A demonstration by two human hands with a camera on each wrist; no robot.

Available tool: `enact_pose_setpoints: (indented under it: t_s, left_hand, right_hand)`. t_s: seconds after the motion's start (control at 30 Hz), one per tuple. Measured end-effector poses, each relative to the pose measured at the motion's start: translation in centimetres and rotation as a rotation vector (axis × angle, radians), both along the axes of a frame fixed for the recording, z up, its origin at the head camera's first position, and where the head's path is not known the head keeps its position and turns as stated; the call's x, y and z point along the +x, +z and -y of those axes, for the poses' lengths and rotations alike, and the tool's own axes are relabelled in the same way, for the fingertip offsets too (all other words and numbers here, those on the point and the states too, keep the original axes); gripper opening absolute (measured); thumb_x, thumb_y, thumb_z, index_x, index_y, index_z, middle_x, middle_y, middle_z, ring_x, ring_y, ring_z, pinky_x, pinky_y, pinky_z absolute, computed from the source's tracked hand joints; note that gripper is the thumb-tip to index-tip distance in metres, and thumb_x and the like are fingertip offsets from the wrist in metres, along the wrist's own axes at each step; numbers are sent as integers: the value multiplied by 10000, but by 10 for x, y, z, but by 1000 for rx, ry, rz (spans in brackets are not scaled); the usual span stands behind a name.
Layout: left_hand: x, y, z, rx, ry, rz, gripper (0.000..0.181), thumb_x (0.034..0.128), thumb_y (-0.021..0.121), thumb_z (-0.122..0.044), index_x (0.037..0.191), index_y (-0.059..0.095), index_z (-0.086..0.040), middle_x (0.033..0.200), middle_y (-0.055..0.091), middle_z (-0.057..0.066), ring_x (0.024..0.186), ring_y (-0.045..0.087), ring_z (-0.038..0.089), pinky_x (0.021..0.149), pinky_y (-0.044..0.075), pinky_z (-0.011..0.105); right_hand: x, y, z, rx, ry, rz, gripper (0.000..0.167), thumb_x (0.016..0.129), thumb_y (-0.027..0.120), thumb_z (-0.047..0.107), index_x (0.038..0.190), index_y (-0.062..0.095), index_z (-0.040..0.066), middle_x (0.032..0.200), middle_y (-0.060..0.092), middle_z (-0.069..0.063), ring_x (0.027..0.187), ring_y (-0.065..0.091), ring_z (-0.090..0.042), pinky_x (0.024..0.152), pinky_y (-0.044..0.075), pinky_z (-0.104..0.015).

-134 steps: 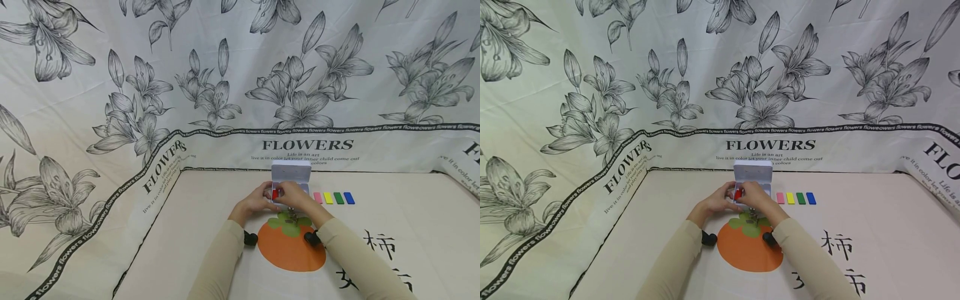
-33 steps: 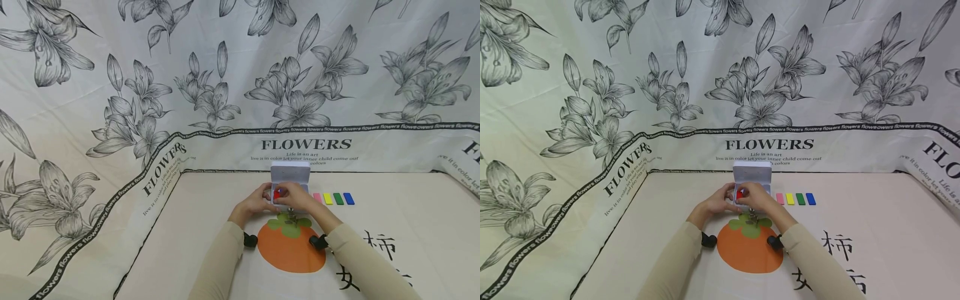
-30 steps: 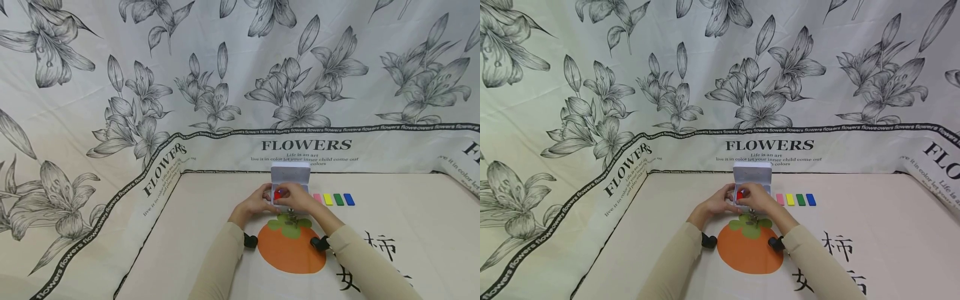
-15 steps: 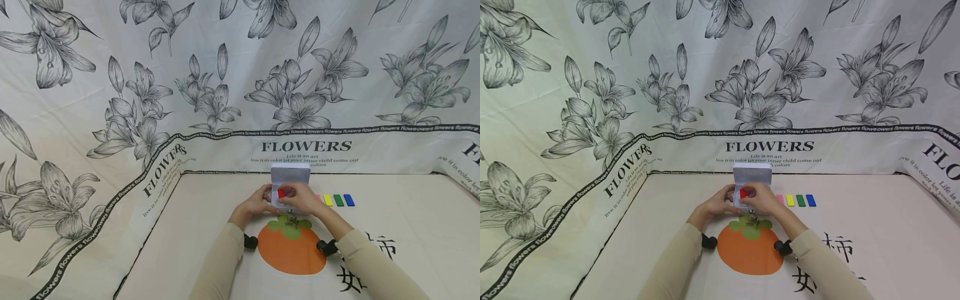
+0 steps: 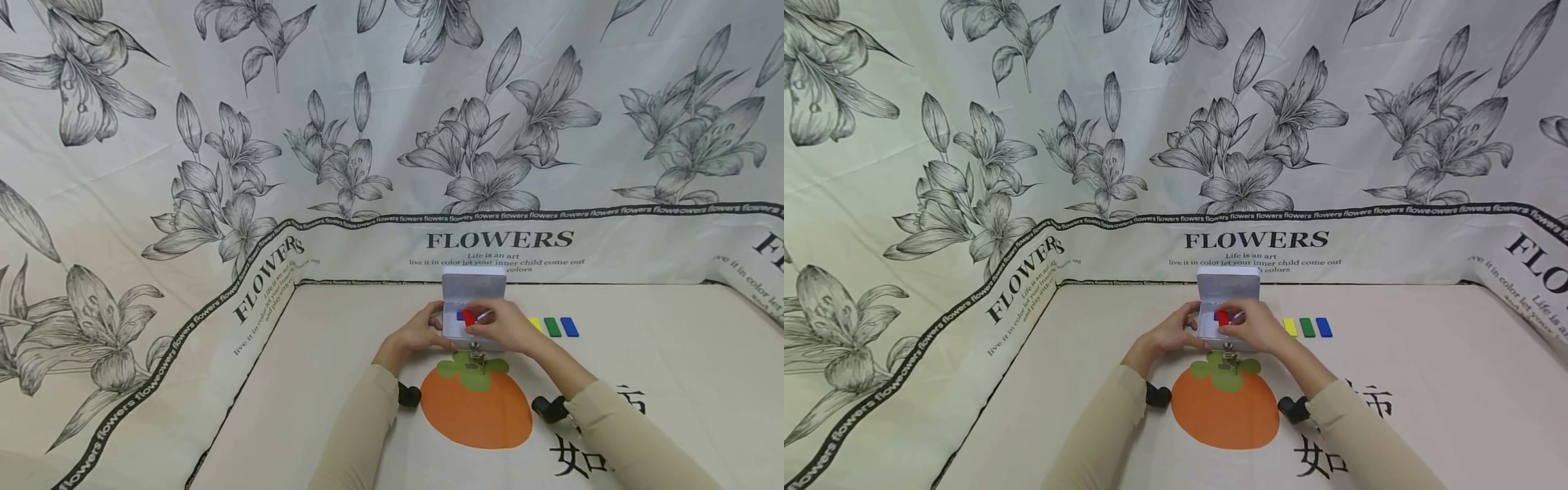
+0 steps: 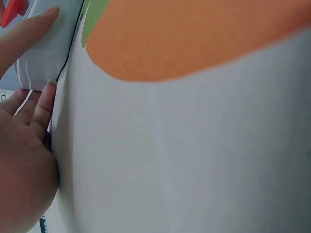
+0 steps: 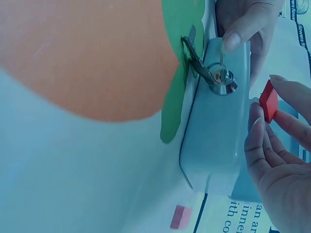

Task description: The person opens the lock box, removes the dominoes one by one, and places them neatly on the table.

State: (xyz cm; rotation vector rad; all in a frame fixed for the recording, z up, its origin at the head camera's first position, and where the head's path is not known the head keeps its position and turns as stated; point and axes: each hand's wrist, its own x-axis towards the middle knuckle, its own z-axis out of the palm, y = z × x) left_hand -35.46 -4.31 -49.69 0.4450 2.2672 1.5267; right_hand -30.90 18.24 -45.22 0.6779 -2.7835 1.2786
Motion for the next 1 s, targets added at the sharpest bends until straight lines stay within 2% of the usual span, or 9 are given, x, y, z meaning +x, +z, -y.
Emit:
enact_pose_setpoints:
  t_s: [0.3, 0.5, 0.7, 1.0]
  left_hand:
    - [1, -1, -1, 8, 13, 10, 975, 709, 904, -9, 1533, 426, -219, 1013, 543, 56, 943, 491, 172, 861, 400, 314]
    - [-1, -2, -2, 17, 19, -1, 977, 696, 902, 17, 1527, 434, -194, 988, 533, 43, 931, 488, 159, 827, 413, 284]
    - [0, 1, -2, 16, 15, -11, 974, 703, 895, 26, 1533, 427, -178, 989, 532, 61, 918, 481, 156, 786, 421, 267]
    - [1, 0, -2, 9, 18, -14, 979, 698, 902, 21, 1530, 428, -182, 995, 539, 73, 919, 484, 163, 783, 420, 270]
  right_hand:
    - [4, 2, -17, 38, -27, -19, 426, 895, 782, 112, 1271, 656, -43, 1137, 700, -181, 943, 699, -304, 804, 591, -425]
    - [6, 2, -30, 79, -43, -43, 403, 886, 784, 88, 1243, 664, -58, 1121, 705, -184, 928, 703, -306, 803, 590, -438]
    - [10, 5, -42, 101, -52, -47, 406, 874, 794, 86, 1228, 668, -67, 1105, 709, -182, 912, 703, -301, 784, 592, -429]
    - [19, 7, -58, 141, -65, -75, 392, 845, 820, 78, 1185, 686, -65, 1067, 717, -172, 867, 701, -261, 760, 573, -387]
